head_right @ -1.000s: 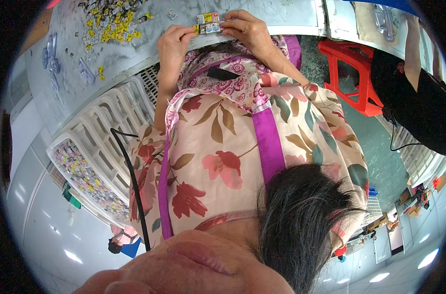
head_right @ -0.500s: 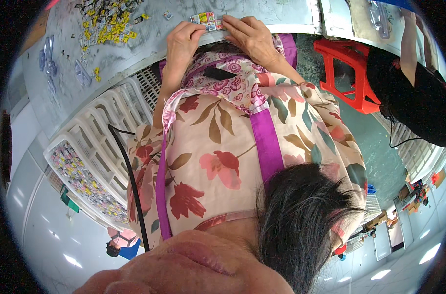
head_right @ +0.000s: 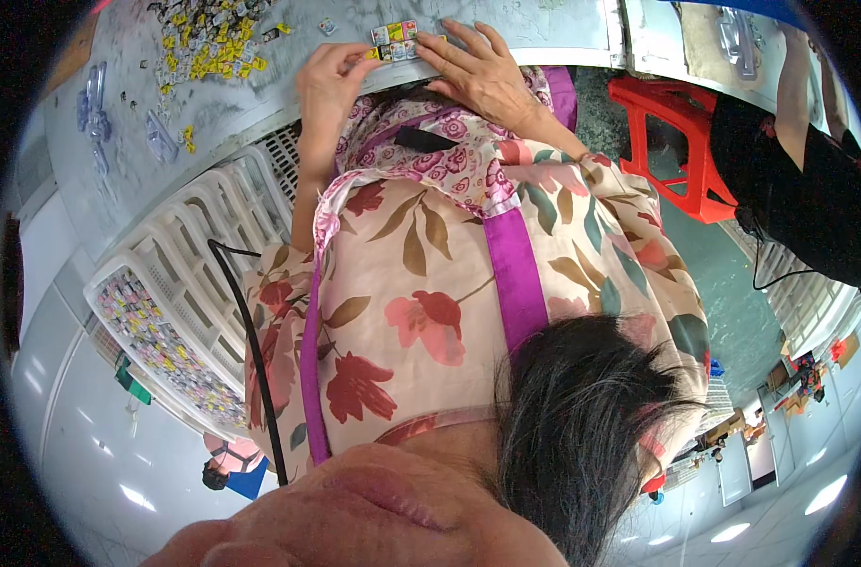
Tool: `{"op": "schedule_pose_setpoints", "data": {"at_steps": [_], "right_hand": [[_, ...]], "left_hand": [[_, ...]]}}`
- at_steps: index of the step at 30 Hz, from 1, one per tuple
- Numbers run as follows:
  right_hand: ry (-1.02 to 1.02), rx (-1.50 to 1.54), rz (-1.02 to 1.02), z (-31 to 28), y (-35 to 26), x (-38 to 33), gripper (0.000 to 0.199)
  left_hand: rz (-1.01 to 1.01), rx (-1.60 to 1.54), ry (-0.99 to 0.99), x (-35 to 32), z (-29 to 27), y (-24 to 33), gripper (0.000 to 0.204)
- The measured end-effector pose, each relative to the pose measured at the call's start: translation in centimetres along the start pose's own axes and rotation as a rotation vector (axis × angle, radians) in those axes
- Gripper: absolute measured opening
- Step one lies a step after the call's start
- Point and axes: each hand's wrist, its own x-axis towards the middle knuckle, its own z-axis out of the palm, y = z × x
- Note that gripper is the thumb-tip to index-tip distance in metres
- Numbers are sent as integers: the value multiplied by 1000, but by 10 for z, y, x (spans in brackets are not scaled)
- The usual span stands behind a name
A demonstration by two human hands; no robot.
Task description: Sorting and aligning small plastic toy components into organized rows on a workbench.
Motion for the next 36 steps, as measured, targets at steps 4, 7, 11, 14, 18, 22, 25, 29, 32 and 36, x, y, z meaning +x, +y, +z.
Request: {"op": "schedule_pose_setpoints", "data": {"at_steps": [4,7,11,14,18,22,25,29,32,36], "right_hand": [[-19,9,-16,1,1,0,66],[5,57,-3,0,2,-2,67],[-70,29,-11,-3,-3,8,67],[-41,63,-22,-4,-2,9,70],[96,81,98,-43,-7,34,32],[112,138,115,-19,4,22,34],[119,251,120,2,16,12,72],[161,309,109,1,26,20,71],[146,399,130,-1,30,30,69],[180,620,104,-11,15,55,66]], "left_hand": [[22,-26,-37,-4,7,-5,19],[-65,-87,-3,-6,5,-1,18],[-117,-103,64,0,-4,0,18],[-124,1,32,-2,-8,-1,22],[-150,53,51,-13,-11,-12,28],[-201,96,-14,-11,-1,-18,35],[-211,43,-18,-8,4,-19,36],[-330,-66,-83,6,6,-13,43],[-433,-202,-163,16,4,-27,47],[-504,-634,-254,0,-25,-41,44]]}}
